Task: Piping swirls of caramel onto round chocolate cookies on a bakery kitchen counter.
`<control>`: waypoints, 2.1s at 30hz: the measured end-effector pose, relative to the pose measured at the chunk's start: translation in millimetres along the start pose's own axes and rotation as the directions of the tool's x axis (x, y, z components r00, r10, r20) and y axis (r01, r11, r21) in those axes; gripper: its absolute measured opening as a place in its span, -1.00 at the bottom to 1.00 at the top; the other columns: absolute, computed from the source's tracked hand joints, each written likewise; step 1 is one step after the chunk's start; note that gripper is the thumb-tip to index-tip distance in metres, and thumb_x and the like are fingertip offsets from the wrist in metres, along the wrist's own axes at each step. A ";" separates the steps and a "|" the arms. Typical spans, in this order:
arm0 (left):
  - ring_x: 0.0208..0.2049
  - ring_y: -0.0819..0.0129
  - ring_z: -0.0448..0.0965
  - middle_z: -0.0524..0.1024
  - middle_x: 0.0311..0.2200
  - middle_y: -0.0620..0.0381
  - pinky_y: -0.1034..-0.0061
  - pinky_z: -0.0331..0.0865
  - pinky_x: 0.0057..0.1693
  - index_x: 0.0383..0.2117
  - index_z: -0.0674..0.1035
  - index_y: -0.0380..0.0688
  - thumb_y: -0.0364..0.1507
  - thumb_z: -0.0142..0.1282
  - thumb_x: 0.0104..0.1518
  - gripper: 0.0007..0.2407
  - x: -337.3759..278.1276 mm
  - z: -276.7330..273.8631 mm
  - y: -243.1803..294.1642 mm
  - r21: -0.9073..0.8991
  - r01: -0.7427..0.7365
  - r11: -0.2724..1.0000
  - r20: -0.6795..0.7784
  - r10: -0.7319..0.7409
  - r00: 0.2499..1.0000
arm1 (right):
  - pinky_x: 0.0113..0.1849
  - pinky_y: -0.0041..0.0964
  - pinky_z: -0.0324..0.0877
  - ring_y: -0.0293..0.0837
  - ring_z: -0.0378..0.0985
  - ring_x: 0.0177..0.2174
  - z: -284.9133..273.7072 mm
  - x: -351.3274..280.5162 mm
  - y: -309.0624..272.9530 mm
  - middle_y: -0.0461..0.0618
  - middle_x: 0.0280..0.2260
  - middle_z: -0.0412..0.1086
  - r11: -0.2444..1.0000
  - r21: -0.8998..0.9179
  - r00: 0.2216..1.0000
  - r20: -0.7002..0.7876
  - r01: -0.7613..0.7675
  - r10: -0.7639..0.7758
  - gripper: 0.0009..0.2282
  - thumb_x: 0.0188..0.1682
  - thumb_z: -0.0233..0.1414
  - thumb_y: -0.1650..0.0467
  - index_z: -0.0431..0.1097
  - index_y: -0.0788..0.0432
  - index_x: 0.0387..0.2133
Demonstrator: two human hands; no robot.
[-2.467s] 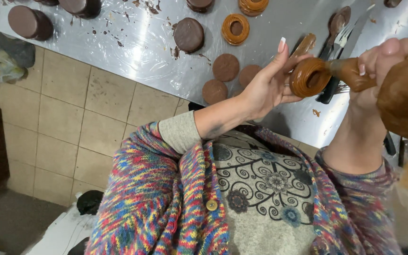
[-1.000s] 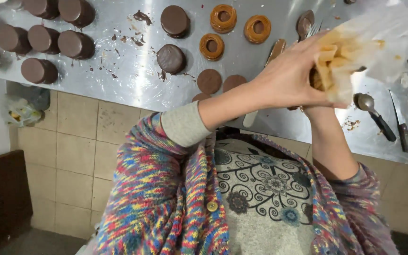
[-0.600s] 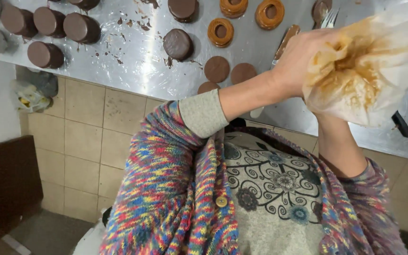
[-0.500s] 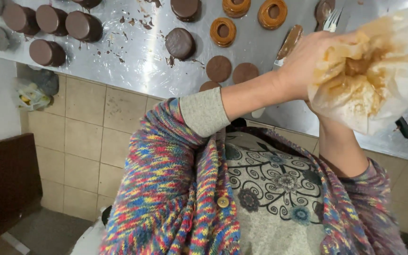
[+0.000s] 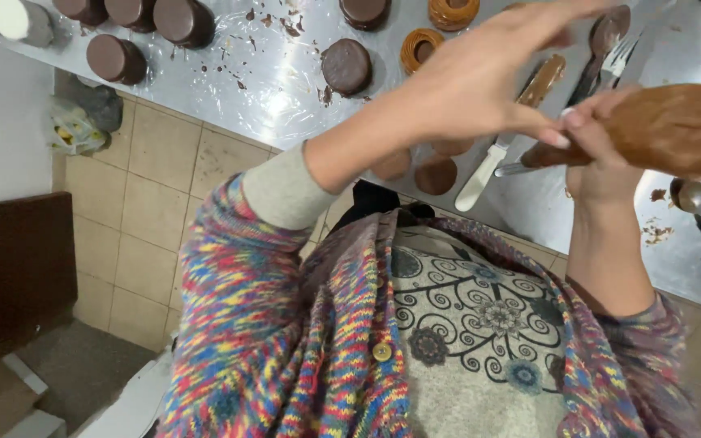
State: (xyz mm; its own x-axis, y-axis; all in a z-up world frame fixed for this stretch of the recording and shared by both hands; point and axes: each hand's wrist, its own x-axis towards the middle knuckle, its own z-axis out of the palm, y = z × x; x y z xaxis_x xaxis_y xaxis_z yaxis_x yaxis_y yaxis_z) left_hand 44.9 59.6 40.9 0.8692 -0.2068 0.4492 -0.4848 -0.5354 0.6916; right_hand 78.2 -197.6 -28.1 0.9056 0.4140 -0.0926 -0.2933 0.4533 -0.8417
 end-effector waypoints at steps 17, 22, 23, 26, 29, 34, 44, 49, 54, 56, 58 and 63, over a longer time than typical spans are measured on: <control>-0.08 -0.01 0.44 0.40 -0.12 0.00 0.23 0.52 -0.11 -0.09 0.46 -0.22 -0.18 0.58 -0.43 -0.29 -119.0 26.8 -69.5 0.616 0.503 0.606 0.062 -0.674 0.736 | 0.05 0.03 0.54 -0.05 0.48 -0.11 -11.4 -32.1 -61.7 0.07 -0.20 0.29 0.938 -0.241 0.968 0.053 0.250 -0.244 -0.83 0.24 0.14 0.50 0.21 0.19 -0.14; -0.08 -0.08 0.45 0.39 -0.11 -0.05 0.14 0.49 -0.14 -0.11 0.39 -0.21 -0.26 0.59 -0.42 -0.30 -116.2 21.7 -61.5 0.584 0.558 0.589 0.024 -0.700 0.714 | -0.03 0.02 0.53 -0.02 0.47 -0.21 -26.4 -39.3 -60.2 0.09 -0.25 0.28 0.949 -0.199 0.969 0.002 0.243 -0.248 -0.84 0.25 0.11 0.53 0.20 0.22 -0.15; -0.08 -0.08 0.45 0.39 -0.11 -0.05 0.14 0.49 -0.14 -0.11 0.39 -0.21 -0.26 0.59 -0.42 -0.30 -122.0 25.0 -67.5 0.584 0.556 0.591 0.027 -0.700 0.714 | -0.03 0.02 0.53 -0.02 0.47 -0.21 -27.9 -40.4 -60.0 0.09 -0.25 0.28 0.949 -0.199 0.969 -0.001 0.243 -0.248 -0.84 0.25 0.11 0.53 0.20 0.22 -0.15; -0.11 -0.13 0.53 0.48 -0.11 -0.11 0.14 0.50 -0.10 -0.01 0.34 -0.23 -0.38 0.51 -0.21 -0.37 -131.7 27.6 -78.4 0.573 0.549 0.608 0.050 -0.695 0.718 | -0.05 0.03 0.51 0.00 0.47 -0.22 -27.3 -39.2 -60.0 0.12 -0.27 0.28 0.949 -0.176 0.964 0.012 0.262 -0.264 -0.83 0.26 0.09 0.53 0.19 0.23 -0.21; -0.15 -0.18 0.59 0.59 -0.20 -0.15 0.06 0.45 -0.09 0.17 0.29 -0.26 -0.39 0.43 0.03 -0.38 -128.6 22.5 -69.7 0.393 0.655 0.645 0.110 -0.740 0.664 | -0.06 0.01 0.53 0.01 0.50 -0.27 -21.8 -41.3 -61.0 0.07 -0.30 0.28 0.948 -0.167 0.962 0.007 0.271 -0.273 -0.85 0.21 0.09 0.51 0.20 0.20 -0.16; 0.01 0.17 0.60 0.61 -0.03 0.02 0.28 0.51 0.11 0.08 0.54 -0.26 -0.45 0.44 0.11 -0.58 -126.6 42.6 -65.5 -0.657 0.538 0.528 0.109 -0.639 0.761 | -0.05 0.06 0.53 -0.06 0.44 -0.33 -3.4 -40.9 -64.0 0.05 -0.41 0.25 0.938 -0.174 0.952 0.002 0.301 -0.305 -0.78 0.21 0.13 0.51 0.14 0.14 -0.20; 0.07 0.37 0.50 0.48 0.12 0.18 0.36 0.49 0.02 0.24 0.43 -0.07 -0.24 0.06 0.32 -0.60 -67.1 63.0 13.6 -0.843 0.512 -0.164 0.506 -0.562 0.654 | -0.25 -0.18 0.46 -0.09 0.33 -0.47 43.6 -34.4 -66.8 0.02 -0.48 0.20 0.903 -0.138 0.912 0.104 0.408 -0.396 -0.75 0.17 0.14 0.50 0.11 0.11 -0.26; 0.27 0.28 0.38 0.06 0.44 0.23 0.25 0.46 0.21 0.36 0.28 0.15 0.02 -0.21 0.34 -0.49 -59.5 53.9 34.5 -0.842 0.531 -0.091 0.509 -0.459 0.728 | -0.29 -0.20 0.45 -0.11 0.32 -0.51 46.1 -35.5 -70.5 0.02 -0.47 0.19 0.868 -0.188 0.888 0.094 0.460 -0.450 -0.75 0.15 0.12 0.49 0.07 0.11 -0.26; 0.32 0.28 0.29 0.03 0.46 0.25 0.14 0.36 0.27 0.37 0.24 0.18 0.08 -0.29 0.33 -0.46 -57.1 57.5 39.6 -0.849 0.512 -0.129 0.513 -0.436 0.739 | -0.30 -0.21 0.43 -0.13 0.32 -0.50 36.8 -32.4 -64.3 -0.02 -0.46 0.15 0.855 -0.210 0.880 0.086 0.474 -0.467 -0.73 0.18 0.11 0.51 0.06 0.10 -0.25; 0.28 0.15 0.37 0.06 0.45 0.22 0.14 0.32 0.28 0.37 0.23 0.20 0.09 -0.31 0.33 -0.46 -56.7 59.0 42.2 -0.843 0.508 -0.176 0.532 -0.411 0.741 | -0.30 -0.21 0.43 -0.13 0.32 -0.51 35.7 -31.2 -62.9 -0.02 -0.46 0.15 0.847 -0.231 0.877 0.084 0.478 -0.472 -0.73 0.18 0.10 0.52 0.05 0.10 -0.25; 0.28 0.16 0.34 0.05 0.47 0.21 0.12 0.29 0.29 0.38 0.24 0.19 0.09 -0.29 0.35 -0.46 -56.3 61.3 42.9 -0.849 0.501 -0.167 0.523 -0.405 0.750 | -0.31 -0.18 0.45 -0.12 0.38 -0.49 35.9 -29.9 -61.9 -0.01 -0.41 0.19 0.847 -0.212 0.872 0.077 0.488 -0.483 -0.73 0.16 0.09 0.54 0.05 0.10 -0.25; 0.31 0.18 0.32 0.12 0.43 0.21 0.07 0.26 0.32 0.39 0.24 0.16 0.11 -0.30 0.32 -0.42 -52.4 64.8 44.1 -0.835 0.513 -0.200 0.547 -0.416 0.726 | -0.30 -0.18 0.44 -0.12 0.33 -0.50 29.0 -28.0 -60.8 -0.01 -0.42 0.14 0.839 -0.235 0.870 0.093 0.491 -0.484 -0.73 0.22 0.08 0.55 0.04 0.09 -0.23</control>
State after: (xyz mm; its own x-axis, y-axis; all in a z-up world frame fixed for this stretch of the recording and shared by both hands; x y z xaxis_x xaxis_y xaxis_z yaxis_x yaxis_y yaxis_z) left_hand -15.6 -6.3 11.2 0.8866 -0.3749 -0.2709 0.4618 0.6844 0.5642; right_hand 61.8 -213.8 41.1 0.9016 0.2143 0.3757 0.2707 0.3979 -0.8766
